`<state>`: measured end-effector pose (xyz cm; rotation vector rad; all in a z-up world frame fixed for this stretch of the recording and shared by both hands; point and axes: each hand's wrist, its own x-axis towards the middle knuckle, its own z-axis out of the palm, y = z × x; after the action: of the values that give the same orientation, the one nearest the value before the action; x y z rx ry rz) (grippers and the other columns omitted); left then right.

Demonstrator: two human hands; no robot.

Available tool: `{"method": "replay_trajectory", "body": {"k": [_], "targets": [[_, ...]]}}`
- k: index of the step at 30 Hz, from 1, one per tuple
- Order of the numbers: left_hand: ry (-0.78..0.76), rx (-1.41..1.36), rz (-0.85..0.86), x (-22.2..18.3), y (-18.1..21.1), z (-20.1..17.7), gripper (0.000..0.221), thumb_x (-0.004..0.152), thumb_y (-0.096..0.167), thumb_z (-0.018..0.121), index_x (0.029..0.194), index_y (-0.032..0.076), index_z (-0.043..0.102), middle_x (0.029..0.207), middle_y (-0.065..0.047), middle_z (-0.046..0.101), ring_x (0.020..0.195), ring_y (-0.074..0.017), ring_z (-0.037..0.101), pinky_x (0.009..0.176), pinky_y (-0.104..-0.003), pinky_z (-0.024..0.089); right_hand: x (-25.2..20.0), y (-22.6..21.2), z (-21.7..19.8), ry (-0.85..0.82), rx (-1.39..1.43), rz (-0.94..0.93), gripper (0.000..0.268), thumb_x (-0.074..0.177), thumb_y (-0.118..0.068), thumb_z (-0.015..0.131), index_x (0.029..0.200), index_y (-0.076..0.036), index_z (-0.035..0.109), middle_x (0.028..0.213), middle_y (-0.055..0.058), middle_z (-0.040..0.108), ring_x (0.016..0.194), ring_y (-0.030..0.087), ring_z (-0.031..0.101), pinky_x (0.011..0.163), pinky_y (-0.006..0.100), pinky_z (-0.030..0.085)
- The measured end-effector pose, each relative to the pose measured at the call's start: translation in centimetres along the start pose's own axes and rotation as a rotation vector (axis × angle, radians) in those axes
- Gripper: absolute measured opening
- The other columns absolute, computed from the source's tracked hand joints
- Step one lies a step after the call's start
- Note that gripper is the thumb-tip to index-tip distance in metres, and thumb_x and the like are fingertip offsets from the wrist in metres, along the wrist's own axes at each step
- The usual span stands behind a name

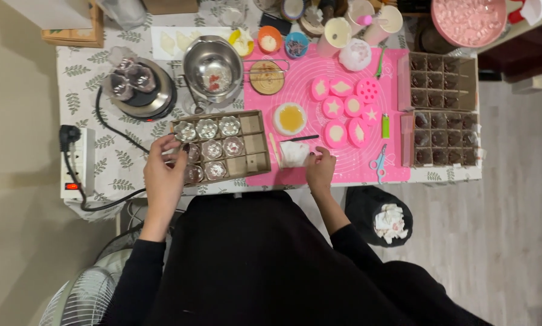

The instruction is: Cleaning small glass jars with a tissue and tweezers as part of candle making.

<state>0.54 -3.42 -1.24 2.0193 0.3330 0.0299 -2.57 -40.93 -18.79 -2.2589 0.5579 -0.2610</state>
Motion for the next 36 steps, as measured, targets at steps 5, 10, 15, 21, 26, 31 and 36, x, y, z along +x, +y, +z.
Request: {"method": "replay_trajectory", "body": {"k": [5, 10, 15, 21, 26, 31, 36], "targets": [[-0.065, 0.005, 0.062, 0.8, 1.0, 2.9, 0.039, 0.095, 0.010, 0.067, 0.132, 0.002, 0.057, 0.118, -0.009, 0.071, 0.088, -0.0148, 0.068, 0.069, -0.029, 0.052, -1.0, -1.5, -0.5, 0.022, -0.025, 0.063, 0.037, 0.087, -0.024, 0.075, 0.116, -0.001, 0.071, 0.093, 0.018, 0.061, 0.083, 0.029, 0.058, 0.076, 0.042, 0.050], [-0.127, 0.002, 0.122, 0.9, 4.1, 6.3, 0.039, 0.095, 0.009, 0.068, 0.131, 0.003, 0.058, 0.116, -0.007, 0.072, 0.086, -0.0140, 0.069, 0.069, -0.028, 0.052, -0.7, 0.2, 0.5, 0.027, 0.006, 0.059, 0.030, 0.082, -0.024, 0.081, 0.098, 0.001, 0.074, 0.092, 0.018, 0.063, 0.081, 0.028, 0.062, 0.074, 0.041, 0.051], [-0.355, -0.040, 0.202, 0.3, 5.3, 9.6, 0.038, 0.097, 0.013, 0.065, 0.134, 0.004, 0.063, 0.113, -0.003, 0.075, 0.083, -0.0101, 0.066, 0.071, -0.025, 0.051, 0.3, -3.1, -5.0, -0.398, 0.609, 0.477, 0.019, 0.085, -0.014, 0.072, 0.098, -0.001, 0.068, 0.084, 0.008, 0.072, 0.072, 0.016, 0.068, 0.063, 0.030, 0.056], [-0.915, -0.169, -0.155, -0.9, 4.5, 14.3, 0.041, 0.100, 0.022, 0.063, 0.138, 0.008, 0.064, 0.102, 0.000, 0.073, 0.069, -0.0066, 0.053, 0.062, -0.023, 0.047, 0.4, -9.7, -8.7, -0.666, 0.667, 0.211, 0.020, 0.092, -0.007, 0.073, 0.111, 0.000, 0.071, 0.082, 0.001, 0.064, 0.072, 0.006, 0.055, 0.062, 0.023, 0.043], [-0.914, -0.420, -0.483, -1.0, 2.0, 15.7, 0.035, 0.096, 0.015, 0.067, 0.126, -0.002, 0.071, 0.095, -0.003, 0.075, 0.075, -0.0061, 0.065, 0.067, -0.022, 0.053, 0.8, -9.6, -7.3, -0.687, 0.705, 0.160, 0.022, 0.097, -0.008, 0.068, 0.117, 0.001, 0.071, 0.084, -0.001, 0.067, 0.074, 0.005, 0.057, 0.065, 0.022, 0.046], [-0.866, -0.504, -0.629, -2.1, -0.3, 16.0, 0.032, 0.093, 0.010, 0.069, 0.122, -0.004, 0.073, 0.092, -0.004, 0.075, 0.074, -0.0085, 0.066, 0.065, -0.023, 0.053, 1.0, -9.0, -7.3, -0.803, 0.749, 0.252, 0.021, 0.102, -0.014, 0.060, 0.114, 0.000, 0.069, 0.085, 0.000, 0.069, 0.073, 0.008, 0.063, 0.066, 0.026, 0.052], [-0.657, -0.376, -0.576, -2.7, -1.1, 14.6, 0.031, 0.094, 0.009, 0.068, 0.124, 0.000, 0.071, 0.096, -0.002, 0.075, 0.077, -0.0097, 0.069, 0.065, -0.023, 0.053, 2.5, -6.7, -5.7, -0.432, -0.114, -0.110, 0.024, 0.097, -0.016, 0.064, 0.119, -0.008, 0.069, 0.095, 0.015, 0.065, 0.086, 0.030, 0.064, 0.077, 0.040, 0.052]]}}
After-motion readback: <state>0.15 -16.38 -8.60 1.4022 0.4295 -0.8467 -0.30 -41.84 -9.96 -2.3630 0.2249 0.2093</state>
